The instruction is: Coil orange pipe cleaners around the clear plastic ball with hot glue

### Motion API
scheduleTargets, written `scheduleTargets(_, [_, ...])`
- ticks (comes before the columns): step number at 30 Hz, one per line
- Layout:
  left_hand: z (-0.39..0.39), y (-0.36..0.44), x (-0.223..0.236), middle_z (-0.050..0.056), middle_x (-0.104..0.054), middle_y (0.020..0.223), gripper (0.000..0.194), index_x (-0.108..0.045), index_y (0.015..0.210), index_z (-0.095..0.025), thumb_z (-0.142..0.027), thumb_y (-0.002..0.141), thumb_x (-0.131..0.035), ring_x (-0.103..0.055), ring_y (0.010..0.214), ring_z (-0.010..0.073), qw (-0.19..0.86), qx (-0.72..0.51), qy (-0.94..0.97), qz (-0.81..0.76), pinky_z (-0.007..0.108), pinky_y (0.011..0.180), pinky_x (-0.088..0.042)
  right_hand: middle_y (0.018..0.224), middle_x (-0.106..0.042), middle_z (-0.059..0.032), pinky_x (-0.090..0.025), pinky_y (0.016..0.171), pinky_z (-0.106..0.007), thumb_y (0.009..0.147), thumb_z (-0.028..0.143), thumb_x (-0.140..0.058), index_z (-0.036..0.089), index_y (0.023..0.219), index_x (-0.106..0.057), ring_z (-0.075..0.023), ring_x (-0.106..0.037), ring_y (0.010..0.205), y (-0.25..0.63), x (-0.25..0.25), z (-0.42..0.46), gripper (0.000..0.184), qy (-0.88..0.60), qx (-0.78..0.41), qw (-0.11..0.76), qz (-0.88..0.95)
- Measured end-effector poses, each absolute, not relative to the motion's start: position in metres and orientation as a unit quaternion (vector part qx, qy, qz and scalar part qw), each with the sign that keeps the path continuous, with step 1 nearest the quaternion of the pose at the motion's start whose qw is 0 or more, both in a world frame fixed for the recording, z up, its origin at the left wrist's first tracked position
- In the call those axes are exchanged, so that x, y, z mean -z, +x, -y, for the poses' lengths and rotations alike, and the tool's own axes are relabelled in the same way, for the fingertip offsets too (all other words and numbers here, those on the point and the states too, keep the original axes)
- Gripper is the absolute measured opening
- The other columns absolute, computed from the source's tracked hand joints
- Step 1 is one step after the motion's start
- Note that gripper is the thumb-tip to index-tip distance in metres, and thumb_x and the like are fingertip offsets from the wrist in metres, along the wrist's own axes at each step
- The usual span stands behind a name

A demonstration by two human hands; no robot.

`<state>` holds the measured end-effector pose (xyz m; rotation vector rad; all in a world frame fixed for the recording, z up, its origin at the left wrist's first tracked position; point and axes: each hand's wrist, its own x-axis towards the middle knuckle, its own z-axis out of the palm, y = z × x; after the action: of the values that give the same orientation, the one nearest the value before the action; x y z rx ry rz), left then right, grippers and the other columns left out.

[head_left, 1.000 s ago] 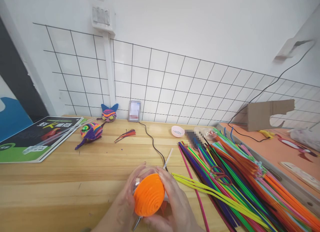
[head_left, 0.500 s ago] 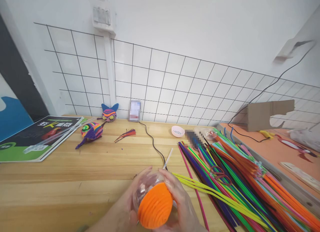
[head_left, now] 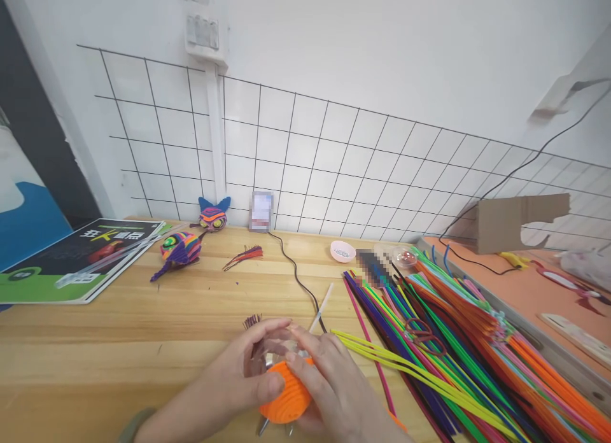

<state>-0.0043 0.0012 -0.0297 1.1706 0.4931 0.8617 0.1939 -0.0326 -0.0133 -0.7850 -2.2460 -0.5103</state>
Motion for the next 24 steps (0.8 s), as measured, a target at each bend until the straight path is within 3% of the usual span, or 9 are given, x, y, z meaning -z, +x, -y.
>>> scheduleTargets(3, [0.001, -0.003, 0.025, 0.01, -0.067, 0.122, 0.065, -0.057, 0.122, -0.03, -0.042, 0.063, -0.081, -0.059, 0.114, 0.0312, 0.731, -0.382, 0.519, -0.225, 0.05, 0.097, -0.043, 0.121, -0.061, -0.0194, -0.05, 0.07, -0.036, 0.081, 0.013, -0.054, 0.015, 0.125, -0.042, -0.0226, -0.063, 0.084, 0.193, 0.009, 0.033, 0.046, -0.298, 0.198, 0.347, 0.867])
scheduleTargets(10, [0.004, -0.001, 0.005, 0.007, -0.072, 0.11, 0.048, -0.065, 0.111, -0.027, -0.041, 0.067, -0.078, -0.063, 0.105, 0.0262, 0.742, -0.377, 0.478, -0.282, 0.044, 0.093, -0.045, 0.122, -0.062, -0.0191, -0.051, 0.069, -0.037, 0.083, 0.015, -0.055, 0.015, 0.119, -0.049, -0.0227, -0.063, 0.082, 0.194, 0.01, 0.032, 0.036, -0.295, 0.196, 0.342, 0.87])
scheduleTargets(15, [0.004, -0.001, 0.009, 0.005, -0.072, 0.108, 0.042, -0.066, 0.109, -0.027, -0.03, 0.07, -0.078, -0.064, 0.103, 0.0234, 0.756, -0.373, 0.466, -0.27, 0.04, 0.092, -0.047, 0.121, -0.064, -0.0178, -0.052, 0.071, -0.037, 0.089, 0.016, -0.05, 0.014, 0.119, -0.05, -0.0226, -0.063, 0.086, 0.196, 0.009, 0.033, 0.03, -0.292, 0.185, 0.332, 0.878])
scheduleTargets(24, [0.004, -0.002, 0.008, 0.009, -0.07, 0.114, 0.048, -0.064, 0.113, -0.024, -0.033, 0.068, -0.078, -0.06, 0.11, 0.0277, 0.748, -0.374, 0.471, -0.28, 0.041, 0.093, -0.046, 0.124, -0.063, -0.0181, -0.053, 0.078, -0.038, 0.094, 0.02, -0.049, 0.013, 0.125, -0.046, -0.0243, -0.064, 0.097, 0.199, 0.015, 0.032, 0.033, -0.286, 0.156, 0.339, 0.883])
